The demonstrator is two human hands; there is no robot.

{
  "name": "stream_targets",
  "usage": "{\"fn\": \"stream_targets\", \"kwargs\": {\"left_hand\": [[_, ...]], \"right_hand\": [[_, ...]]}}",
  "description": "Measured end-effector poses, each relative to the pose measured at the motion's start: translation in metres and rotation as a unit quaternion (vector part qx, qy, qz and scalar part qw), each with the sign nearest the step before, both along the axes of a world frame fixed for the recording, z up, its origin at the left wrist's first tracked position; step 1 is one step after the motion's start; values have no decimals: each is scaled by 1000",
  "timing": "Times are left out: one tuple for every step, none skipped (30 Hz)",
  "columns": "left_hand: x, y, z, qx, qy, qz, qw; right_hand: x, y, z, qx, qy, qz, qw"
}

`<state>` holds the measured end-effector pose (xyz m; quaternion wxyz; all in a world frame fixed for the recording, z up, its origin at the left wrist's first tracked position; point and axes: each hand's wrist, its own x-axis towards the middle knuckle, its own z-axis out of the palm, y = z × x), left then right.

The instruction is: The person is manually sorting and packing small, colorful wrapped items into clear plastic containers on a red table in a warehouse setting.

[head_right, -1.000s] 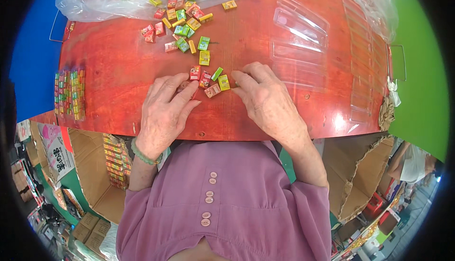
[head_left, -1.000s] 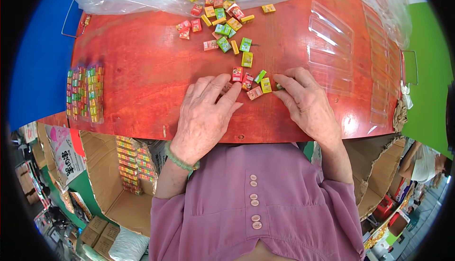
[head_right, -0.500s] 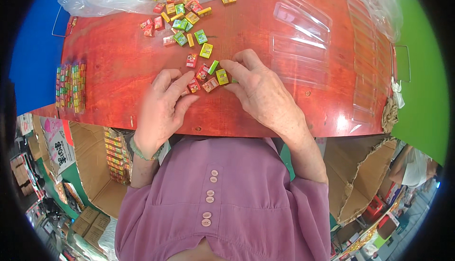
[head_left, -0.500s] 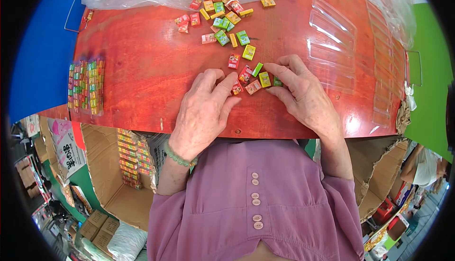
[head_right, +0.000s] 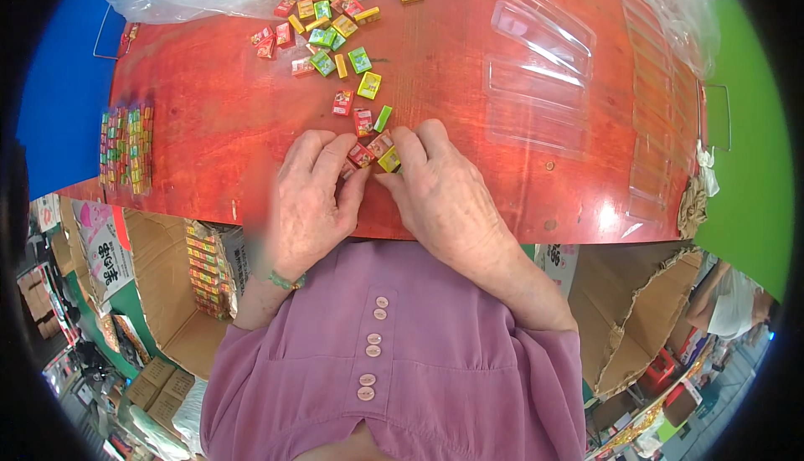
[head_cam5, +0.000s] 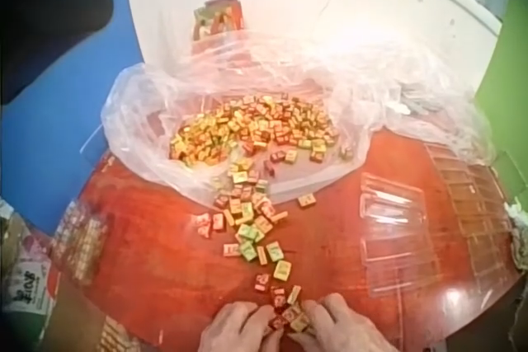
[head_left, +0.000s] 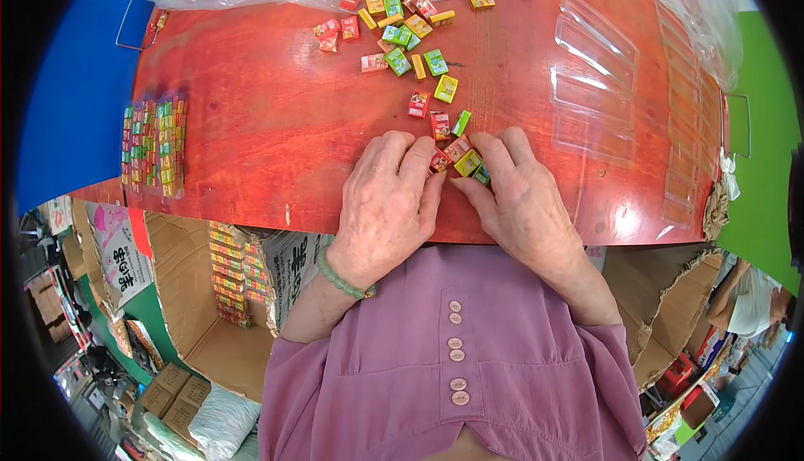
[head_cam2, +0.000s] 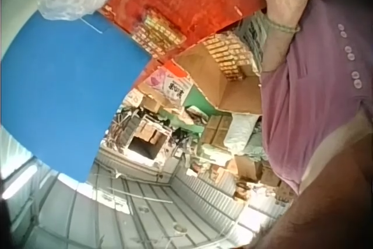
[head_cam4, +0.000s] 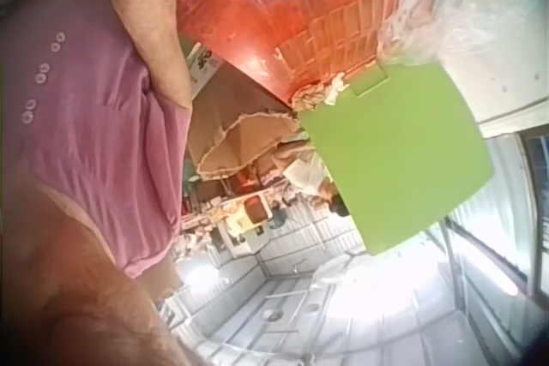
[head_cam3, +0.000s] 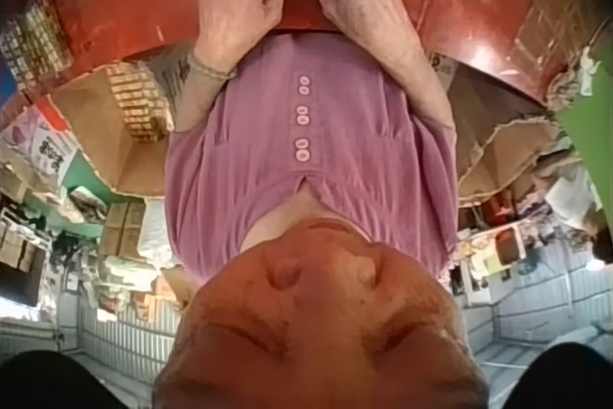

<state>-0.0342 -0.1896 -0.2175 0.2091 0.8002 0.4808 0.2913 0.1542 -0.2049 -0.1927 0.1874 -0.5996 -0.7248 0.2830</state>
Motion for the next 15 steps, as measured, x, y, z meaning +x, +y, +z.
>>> {"fn": "stream_targets", "kwargs": {"left_hand": [[0,1,-1,0,-2,-3,1000],[0,3,-1,-8,-10,-8,1000],[-1,3,0,-17,-16,-11,1000],[-3,3,1,-18,-16,-10,1000],[-4,2,1,-17,-16,-17,1000],[-5,3,1,-15,-16,-24,999],[-5,3,1,-16,-16,-24,999],[-5,3,1,-16,-20,-22,999],[-6,4,1,-17,-23,-20,999],[-7,5,1,-17,-24,-19,999],[-9,6,2,-16,-18,-30,999],[-10,6,2,-15,-12,-42,999],[-11,7,1,-15,-13,-41,999],[-12,7,1,-14,-9,-50,999],[-13,8,1,-13,-4,-60,998]], "right_hand": [[-2,1,-1,29,9,-4,1000],[-2,2,-1,28,7,-6,1000],[-3,3,0,16,-2,-3,1000],[-4,4,1,4,-11,1,1000],[-5,4,1,4,-11,2,1000],[-7,5,1,3,-16,-5,1000],[-8,5,1,3,-22,-11,1000],[-9,6,0,2,-22,-10,1000],[-9,6,-1,26,-33,-5,999],[-9,7,-2,49,-43,0,998],[-10,9,-1,48,-43,2,998],[-10,10,0,44,-39,-9,998],[-11,11,0,40,-35,-19,998],[-12,12,-2,40,-36,-18,998],[-12,14,-4,44,-39,-19,998]]}}
